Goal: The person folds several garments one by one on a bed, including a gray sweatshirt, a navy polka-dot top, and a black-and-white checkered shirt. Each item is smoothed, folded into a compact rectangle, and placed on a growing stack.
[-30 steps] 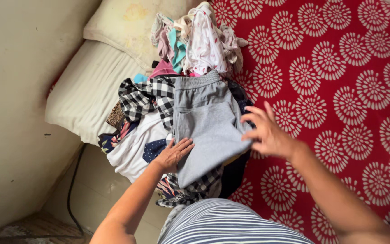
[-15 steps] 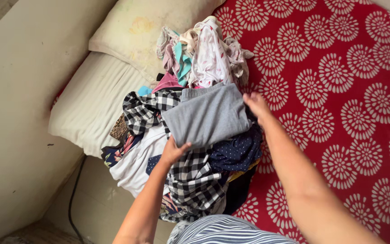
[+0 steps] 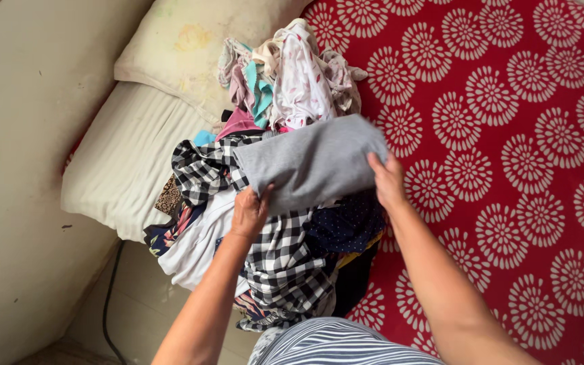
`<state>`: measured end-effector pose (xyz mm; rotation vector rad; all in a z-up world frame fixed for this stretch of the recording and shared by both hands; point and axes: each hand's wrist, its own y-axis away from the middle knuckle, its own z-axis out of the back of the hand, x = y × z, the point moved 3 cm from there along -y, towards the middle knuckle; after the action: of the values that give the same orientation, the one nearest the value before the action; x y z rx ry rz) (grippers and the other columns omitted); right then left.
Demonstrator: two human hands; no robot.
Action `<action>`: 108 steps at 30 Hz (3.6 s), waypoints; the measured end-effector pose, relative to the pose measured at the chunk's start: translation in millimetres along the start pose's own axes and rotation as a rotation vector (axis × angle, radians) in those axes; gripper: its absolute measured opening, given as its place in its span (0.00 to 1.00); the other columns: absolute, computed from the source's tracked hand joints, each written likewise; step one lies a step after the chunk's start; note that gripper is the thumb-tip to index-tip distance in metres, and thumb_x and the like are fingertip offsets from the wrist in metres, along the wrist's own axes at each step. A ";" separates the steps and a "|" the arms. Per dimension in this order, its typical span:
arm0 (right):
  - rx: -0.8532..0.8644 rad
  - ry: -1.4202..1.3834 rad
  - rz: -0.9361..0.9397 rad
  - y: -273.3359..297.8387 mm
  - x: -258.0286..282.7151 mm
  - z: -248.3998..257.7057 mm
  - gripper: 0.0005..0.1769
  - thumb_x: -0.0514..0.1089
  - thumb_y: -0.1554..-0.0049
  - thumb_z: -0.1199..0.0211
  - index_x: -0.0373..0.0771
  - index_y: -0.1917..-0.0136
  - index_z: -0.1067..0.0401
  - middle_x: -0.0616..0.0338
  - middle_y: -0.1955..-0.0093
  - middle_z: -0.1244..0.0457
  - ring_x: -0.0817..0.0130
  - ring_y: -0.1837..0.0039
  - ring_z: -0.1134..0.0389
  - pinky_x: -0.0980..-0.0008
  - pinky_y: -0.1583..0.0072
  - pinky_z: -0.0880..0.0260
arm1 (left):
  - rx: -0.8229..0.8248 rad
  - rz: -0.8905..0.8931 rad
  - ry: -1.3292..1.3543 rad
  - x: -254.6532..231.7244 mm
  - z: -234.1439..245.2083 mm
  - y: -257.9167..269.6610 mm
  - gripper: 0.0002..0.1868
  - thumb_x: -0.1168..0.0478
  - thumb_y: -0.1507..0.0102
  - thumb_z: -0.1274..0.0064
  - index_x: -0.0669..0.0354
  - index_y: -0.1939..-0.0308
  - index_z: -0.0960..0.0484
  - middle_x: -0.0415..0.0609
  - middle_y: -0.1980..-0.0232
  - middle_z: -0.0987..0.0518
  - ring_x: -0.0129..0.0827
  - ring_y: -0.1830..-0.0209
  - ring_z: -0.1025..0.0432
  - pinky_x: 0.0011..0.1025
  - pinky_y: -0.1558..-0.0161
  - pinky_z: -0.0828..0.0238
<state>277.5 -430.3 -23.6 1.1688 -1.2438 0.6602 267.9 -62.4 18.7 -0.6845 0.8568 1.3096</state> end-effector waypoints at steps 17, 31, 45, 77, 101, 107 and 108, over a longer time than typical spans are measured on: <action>-0.215 0.430 0.148 59.2 -57.0 78.4 0.13 0.48 0.32 0.40 0.34 0.51 0.28 0.67 0.61 0.38 0.77 0.58 0.43 0.71 0.55 0.40 | -0.196 0.412 0.195 50.1 -55.6 62.3 0.24 0.47 0.30 0.58 0.64 0.44 0.23 0.67 0.51 0.18 0.60 0.49 0.23 0.46 0.49 0.28; -0.287 0.944 0.250 13.2 -15.6 48.2 0.15 0.48 0.33 0.35 0.33 0.53 0.28 0.50 0.65 0.37 0.64 0.61 0.40 0.65 0.56 0.38 | -0.075 0.573 0.070 98.7 -93.3 62.1 0.32 0.42 0.29 0.59 0.73 0.41 0.27 0.74 0.47 0.21 0.62 0.44 0.26 0.46 0.43 0.31; -0.097 -0.413 -0.838 167.7 -71.6 9.5 0.51 0.74 0.48 0.41 0.32 0.29 0.45 0.36 0.33 0.40 0.45 0.34 0.33 0.46 0.36 0.32 | 0.356 0.956 0.660 52.6 -90.2 63.2 0.37 0.45 0.36 0.41 0.85 0.47 0.24 0.66 0.62 0.20 0.44 0.78 0.28 0.38 0.80 0.30; 0.053 -0.323 -0.464 191.1 61.1 18.4 0.37 0.35 0.52 0.35 0.23 0.30 0.36 0.44 0.37 0.33 0.55 0.38 0.30 0.58 0.34 0.29 | 0.765 0.905 1.192 21.1 -69.6 146.0 0.50 0.65 0.46 0.44 0.53 0.23 0.55 0.59 0.29 0.27 0.39 0.39 0.26 0.37 0.40 0.21; -0.173 -0.821 -0.417 375.1 -11.1 244.3 0.49 0.51 0.57 0.26 0.33 0.27 0.40 0.43 0.33 0.35 0.49 0.33 0.33 0.47 0.33 0.34 | 1.187 0.708 0.863 -180.2 -223.1 160.0 0.36 0.64 0.46 0.39 0.63 0.33 0.31 0.54 0.45 0.19 0.43 0.47 0.23 0.43 0.42 0.25; -0.146 -0.713 -0.506 374.6 -45.6 315.4 0.41 0.36 0.55 0.36 0.30 0.27 0.39 0.44 0.35 0.35 0.53 0.36 0.31 0.54 0.33 0.31 | 1.167 0.904 0.942 -137.9 -304.8 205.8 0.34 0.61 0.47 0.41 0.70 0.36 0.26 0.61 0.44 0.19 0.49 0.46 0.24 0.43 0.41 0.26; -0.138 -0.682 -0.544 380.1 -41.0 330.8 0.40 0.35 0.55 0.37 0.30 0.28 0.38 0.44 0.36 0.34 0.53 0.38 0.30 0.54 0.34 0.29 | 1.153 0.850 0.829 -123.6 -323.3 213.6 0.34 0.61 0.46 0.43 0.71 0.36 0.26 0.60 0.45 0.19 0.48 0.46 0.24 0.43 0.41 0.26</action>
<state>-194.3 -605.2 24.5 1.5912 -1.3990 -0.2562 3.5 -365.9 -40.0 0.1707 2.4860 0.9136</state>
